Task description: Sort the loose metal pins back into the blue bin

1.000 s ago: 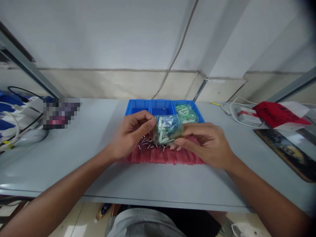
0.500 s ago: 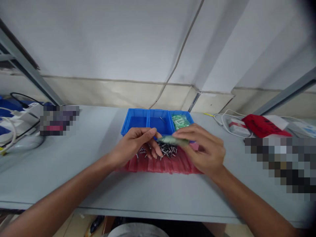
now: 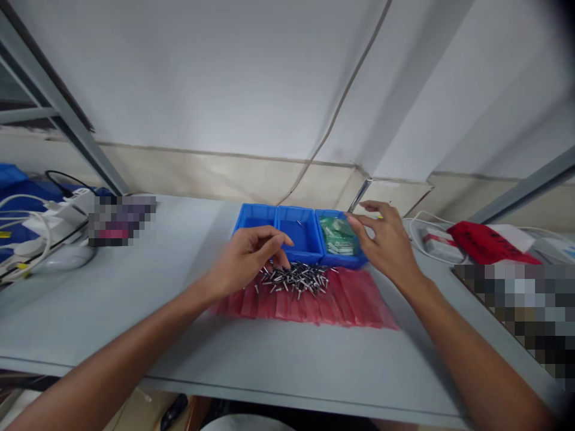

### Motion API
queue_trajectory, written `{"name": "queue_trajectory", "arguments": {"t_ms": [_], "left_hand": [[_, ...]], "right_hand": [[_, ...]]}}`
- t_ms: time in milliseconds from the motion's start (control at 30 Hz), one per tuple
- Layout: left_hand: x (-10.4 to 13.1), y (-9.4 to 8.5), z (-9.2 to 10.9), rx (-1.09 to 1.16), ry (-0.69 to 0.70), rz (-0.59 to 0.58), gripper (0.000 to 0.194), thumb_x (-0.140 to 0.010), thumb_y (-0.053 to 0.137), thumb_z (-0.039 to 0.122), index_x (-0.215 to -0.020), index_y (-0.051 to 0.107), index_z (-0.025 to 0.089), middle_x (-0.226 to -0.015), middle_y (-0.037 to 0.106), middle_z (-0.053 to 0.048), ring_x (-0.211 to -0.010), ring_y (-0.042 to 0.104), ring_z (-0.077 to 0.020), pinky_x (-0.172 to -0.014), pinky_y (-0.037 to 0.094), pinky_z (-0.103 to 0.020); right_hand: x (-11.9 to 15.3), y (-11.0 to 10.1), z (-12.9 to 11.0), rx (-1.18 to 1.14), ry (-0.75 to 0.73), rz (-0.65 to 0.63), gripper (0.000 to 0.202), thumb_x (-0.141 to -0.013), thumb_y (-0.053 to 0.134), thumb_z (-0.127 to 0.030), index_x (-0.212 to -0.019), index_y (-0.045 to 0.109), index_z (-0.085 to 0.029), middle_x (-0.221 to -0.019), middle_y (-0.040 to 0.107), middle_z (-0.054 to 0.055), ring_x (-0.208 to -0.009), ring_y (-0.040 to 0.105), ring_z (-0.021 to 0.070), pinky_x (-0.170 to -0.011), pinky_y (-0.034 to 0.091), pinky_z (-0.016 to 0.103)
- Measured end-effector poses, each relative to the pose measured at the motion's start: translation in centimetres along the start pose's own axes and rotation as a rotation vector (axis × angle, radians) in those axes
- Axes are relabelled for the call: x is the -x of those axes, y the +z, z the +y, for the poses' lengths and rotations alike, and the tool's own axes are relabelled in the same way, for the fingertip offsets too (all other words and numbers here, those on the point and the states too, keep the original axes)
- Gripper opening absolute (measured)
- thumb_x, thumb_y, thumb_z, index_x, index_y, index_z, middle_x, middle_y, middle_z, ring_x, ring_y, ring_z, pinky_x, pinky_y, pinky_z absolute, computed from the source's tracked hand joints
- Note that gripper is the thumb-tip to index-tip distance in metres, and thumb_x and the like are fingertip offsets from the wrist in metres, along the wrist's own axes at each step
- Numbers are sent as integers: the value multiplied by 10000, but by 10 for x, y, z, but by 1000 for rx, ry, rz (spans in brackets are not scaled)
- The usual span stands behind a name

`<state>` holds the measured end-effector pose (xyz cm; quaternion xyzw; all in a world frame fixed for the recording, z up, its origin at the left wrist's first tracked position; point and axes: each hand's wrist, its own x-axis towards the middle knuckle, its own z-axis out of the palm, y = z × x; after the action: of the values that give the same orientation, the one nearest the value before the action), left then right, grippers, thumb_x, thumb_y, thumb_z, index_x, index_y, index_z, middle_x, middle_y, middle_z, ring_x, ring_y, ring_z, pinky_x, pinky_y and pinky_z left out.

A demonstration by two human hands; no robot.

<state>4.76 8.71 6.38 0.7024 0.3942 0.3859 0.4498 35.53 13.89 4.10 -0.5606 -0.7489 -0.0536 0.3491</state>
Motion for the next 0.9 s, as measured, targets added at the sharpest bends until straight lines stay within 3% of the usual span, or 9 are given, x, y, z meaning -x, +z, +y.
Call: {"name": "queue_trajectory", "arguments": {"t_ms": [100,200,367,500,633,667,733,800,900], "left_hand": [[-5,-8,-7,-490,213,161,343,-1051,489,371,-907,733,177,-939,773,-58,-910,695,-197,-786,547,-335],[-10,-12,-21,-785,367,156,259,-1042,506,291,-1081,726,161,-1056,761,-81,-1074,663,-251,-942,568,-442],[-14,-10,-44,-948,439,43,310,-1041,528,289,-1272,675,144,-1389,660,-137,-1387,554,-292,-1157,502,-533],[-14,-12,-48,-963,446,-9,367,-1054,516,353,-1324,662,152,-1472,605,-159,-1412,558,-293,-1168,510,-527],[-14,-15,-46,-969,490,-45,343,-1046,534,370,-1280,703,184,-1484,596,-153,-1384,588,-303,-1136,546,-519],[-13,-16,-46,-977,506,-53,335,-1043,542,371,-1264,713,188,-1482,598,-151,-1392,580,-309,-1139,544,-525],[-13,-16,-47,-985,537,-59,319,-1042,543,358,-1236,730,187,-1473,606,-151,-1401,569,-318,-1138,544,-530],[-13,-16,-48,-983,565,-52,301,-1047,531,324,-1205,744,183,-1457,619,-153,-1394,574,-320,-1123,558,-531],[-14,-16,-51,-961,601,-35,271,-1042,543,293,-1178,753,189,-1436,639,-140,-1382,587,-310,-1107,576,-520]], "right_hand": [[6,-8,-5,54,-106,-156,458,-1072,410,-455,-1233,761,-209,-1270,745,97,-1175,695,301,-1045,525,489],[7,-7,0,66,-172,-266,409,-1063,454,-428,-1255,748,-218,-1291,751,62,-1207,700,298,-1058,536,487],[2,1,10,109,-203,-281,361,-1034,517,-388,-1197,771,-190,-1319,735,85,-1225,695,298,-1059,541,485],[-4,2,15,154,-218,-256,336,-1017,542,-386,-1111,785,-173,-1205,779,118,-1217,694,330,-1035,542,514],[-4,-14,8,171,-234,-176,337,-1018,537,-375,-1057,775,-140,-1191,771,160,-1220,676,351,-1038,516,522],[-2,-21,2,162,-249,-146,322,-1020,533,-358,-1065,766,-140,-1199,767,155,-1184,689,329,-1022,520,491],[7,-36,-17,117,-325,-85,252,-1012,548,-303,-968,757,-169,-1018,796,98,-973,735,257,-896,544,399],[19,-46,-39,144,-424,-257,193,-984,585,-251,-886,744,-200,-886,789,43,-806,737,215,-729,522,339],[37,-46,-67,426,-449,-521,140,-903,655,-135,-812,724,-217,-767,764,28,-685,727,242,-575,416,338]]}}
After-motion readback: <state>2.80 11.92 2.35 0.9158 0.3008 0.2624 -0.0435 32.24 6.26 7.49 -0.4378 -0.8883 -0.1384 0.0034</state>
